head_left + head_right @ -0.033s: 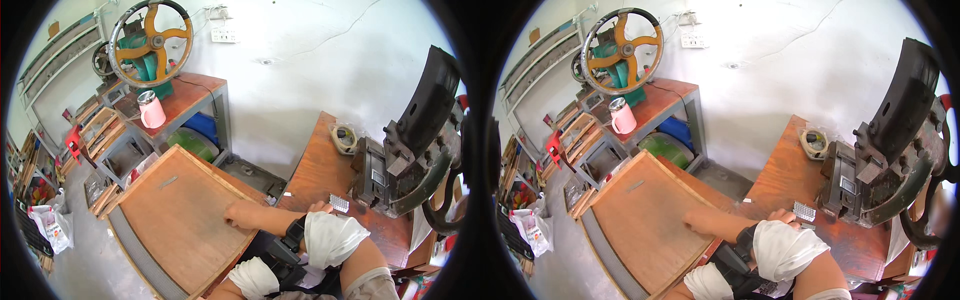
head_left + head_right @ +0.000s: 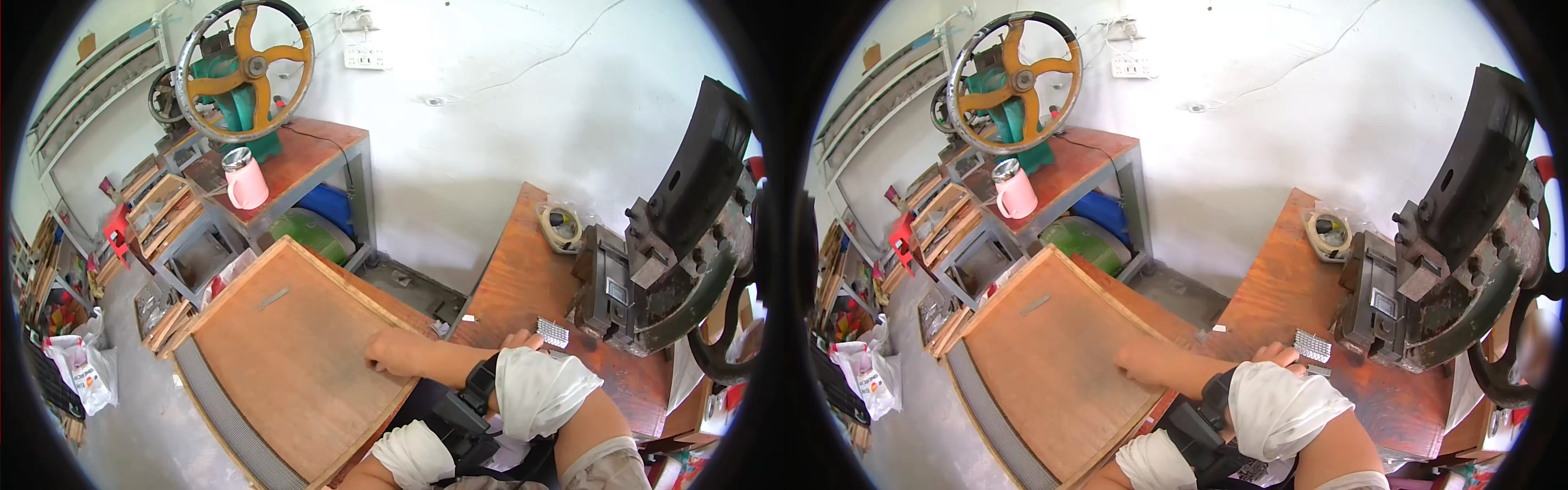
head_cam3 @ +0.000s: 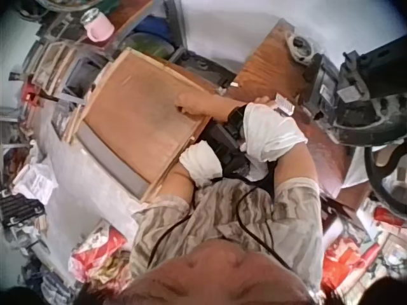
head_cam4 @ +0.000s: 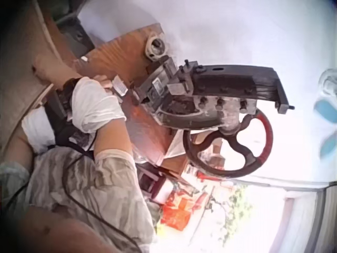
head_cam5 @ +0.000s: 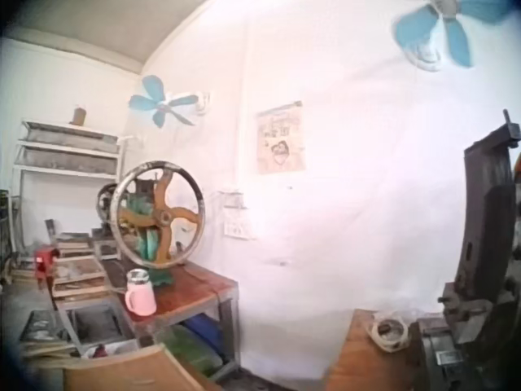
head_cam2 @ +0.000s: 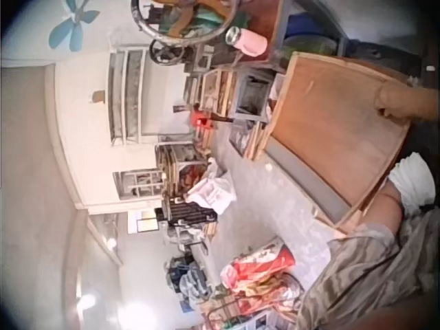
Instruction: Manually stamping small metal clips using a hand press machine.
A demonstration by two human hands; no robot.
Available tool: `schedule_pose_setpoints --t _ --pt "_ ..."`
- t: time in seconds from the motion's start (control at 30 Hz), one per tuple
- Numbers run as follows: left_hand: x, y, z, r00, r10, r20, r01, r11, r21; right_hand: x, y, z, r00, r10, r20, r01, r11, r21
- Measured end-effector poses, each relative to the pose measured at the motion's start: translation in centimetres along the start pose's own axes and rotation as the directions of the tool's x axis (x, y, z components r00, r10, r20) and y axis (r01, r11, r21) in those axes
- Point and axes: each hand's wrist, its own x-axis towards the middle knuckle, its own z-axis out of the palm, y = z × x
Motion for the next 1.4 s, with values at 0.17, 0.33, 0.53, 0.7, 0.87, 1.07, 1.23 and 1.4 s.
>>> schedule_pose_setpoints --t 0.17,0.33,0.53,0.7,0.87,1.07,1.23,1.4 --pt "0.5 -0.7 0.6 0.999 0.038 0.031 -0.037 0.999 -0.034 -0.1 -0.1 2.3 0.993 -0.087 -0.083 0.062 0.962 -0.266" --pt "1.4 -0.5 -3.2 0.999 0.028 0.021 -0.020 0.946 -0.324 -9.2 -5.3 -5.0 0.772 -0.083 -0.631 0.123 0.992 0.020" --pt "1.5 1.4 -5.4 0.997 -0.077 -0.025 0.068 0.966 -0.249 -29.9 -5.2 -2.2 0.288 0.606 -0.741 -0.497 0.756 0.425" --pt "1.7 1.1 -5.0 0.999 -0.053 -0.005 0.049 0.951 -0.305 -34.8 -2.7 1.8 0.240 0.399 -0.885 -0.711 0.693 0.120" --pt "2.2 1.4 -5.5 0.996 -0.078 0.041 0.085 0.967 -0.240 -33.3 -2.9 0.1 0.264 0.385 -0.885 -0.666 0.736 0.122" --pt "3.0 1.8 -5.2 0.999 -0.020 0.048 0.028 0.982 -0.185 -28.9 -1.2 0.1 0.280 0.362 -0.889 -0.669 0.738 0.090" --pt "3.1 2.4 -4.8 0.999 -0.034 -0.007 0.034 0.999 -0.039 -27.9 -0.9 0.5 0.232 0.433 -0.871 -0.710 0.687 0.153" --pt "3.2 2.8 -4.6 0.999 -0.046 -0.020 0.047 0.996 0.076 -27.2 -1.0 0.4 0.182 0.560 -0.808 -0.728 0.630 0.272"
